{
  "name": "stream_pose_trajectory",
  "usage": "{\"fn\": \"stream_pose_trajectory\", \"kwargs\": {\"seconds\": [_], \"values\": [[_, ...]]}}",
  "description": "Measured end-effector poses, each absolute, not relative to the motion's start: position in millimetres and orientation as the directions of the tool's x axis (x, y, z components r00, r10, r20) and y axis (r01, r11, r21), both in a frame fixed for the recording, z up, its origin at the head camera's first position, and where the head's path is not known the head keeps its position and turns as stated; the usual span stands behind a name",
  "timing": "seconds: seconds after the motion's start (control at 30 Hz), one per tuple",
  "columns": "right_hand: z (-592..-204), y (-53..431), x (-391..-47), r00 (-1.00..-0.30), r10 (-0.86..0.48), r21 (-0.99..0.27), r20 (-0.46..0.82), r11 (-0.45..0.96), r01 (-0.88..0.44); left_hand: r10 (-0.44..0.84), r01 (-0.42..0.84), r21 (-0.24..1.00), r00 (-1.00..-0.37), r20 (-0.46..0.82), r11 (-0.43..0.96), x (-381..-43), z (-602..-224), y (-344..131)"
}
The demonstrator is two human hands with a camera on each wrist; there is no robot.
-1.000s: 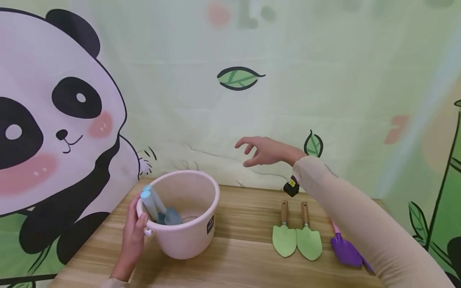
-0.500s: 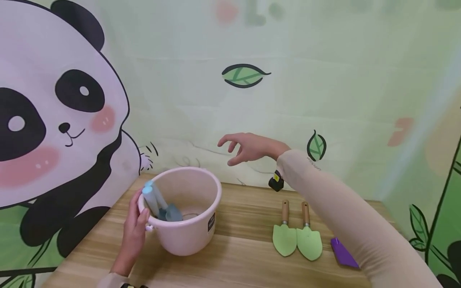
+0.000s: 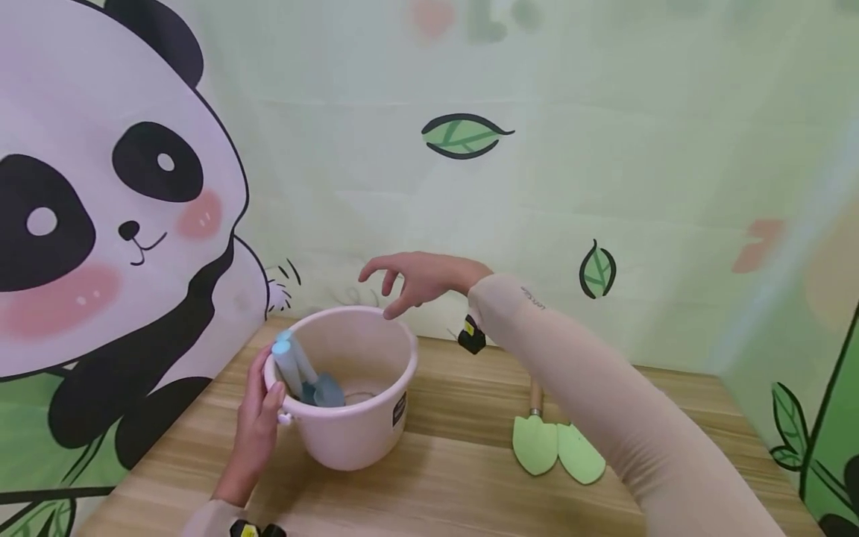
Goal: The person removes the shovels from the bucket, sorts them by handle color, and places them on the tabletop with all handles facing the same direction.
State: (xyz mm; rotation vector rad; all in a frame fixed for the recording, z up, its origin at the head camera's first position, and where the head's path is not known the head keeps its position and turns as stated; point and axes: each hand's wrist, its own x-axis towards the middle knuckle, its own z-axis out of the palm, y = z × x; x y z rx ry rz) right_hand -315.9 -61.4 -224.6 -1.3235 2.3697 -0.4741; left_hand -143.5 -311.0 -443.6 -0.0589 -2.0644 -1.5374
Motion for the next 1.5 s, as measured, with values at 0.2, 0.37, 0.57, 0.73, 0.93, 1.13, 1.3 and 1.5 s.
{"fn": "stream_pose_trajectory", "kwargs": {"seconds": [0.2, 0.37, 0.57, 0.73, 0.93, 1.13, 1.3, 1.5], "values": [[-228.7, -86.2, -310.8, -0.446, -0.876, -0.486, -0.184, 0.476, -0.733, -0.284, 0.349, 0.871, -0.846, 0.451, 0.345, -143.8, -442.7, -311.1], [-235.1, -105.3, -308.5, -0.418, -0.89, -0.498, -0.185, 0.451, -0.741, -0.28, 0.337, 0.872, -0.852, 0.443, 0.354, -143.4, -441.9, -311.8], [-242.6, -124.8, -303.0, -0.387, -0.9, -0.518, -0.202, 0.433, -0.737, -0.279, 0.349, 0.875, -0.851, 0.446, 0.335, -144.4, -443.6, -314.6], [-247.8, -139.6, -296.9, -0.376, -0.903, -0.532, -0.21, 0.428, -0.731, -0.281, 0.348, 0.875, -0.85, 0.446, 0.336, -144.7, -444.2, -316.0], [-257.0, -158.5, -289.4, -0.375, -0.897, -0.526, -0.235, 0.442, -0.726, -0.285, 0.343, 0.877, -0.85, 0.442, 0.337, -144.1, -444.1, -315.9], [-264.1, -171.7, -283.8, -0.375, -0.889, -0.53, -0.262, 0.457, -0.714, -0.289, 0.333, 0.881, -0.854, 0.433, 0.337, -144.3, -444.5, -314.4], [-267.7, -177.3, -281.1, -0.362, -0.894, -0.554, -0.266, 0.449, -0.701, -0.282, 0.33, 0.883, -0.858, 0.428, 0.335, -144.9, -444.2, -313.6], [-274.5, -183.6, -279.8, -0.333, -0.906, -0.574, -0.263, 0.424, -0.7, -0.279, 0.335, 0.884, -0.859, 0.429, 0.327, -145.5, -444.8, -312.8]]}}
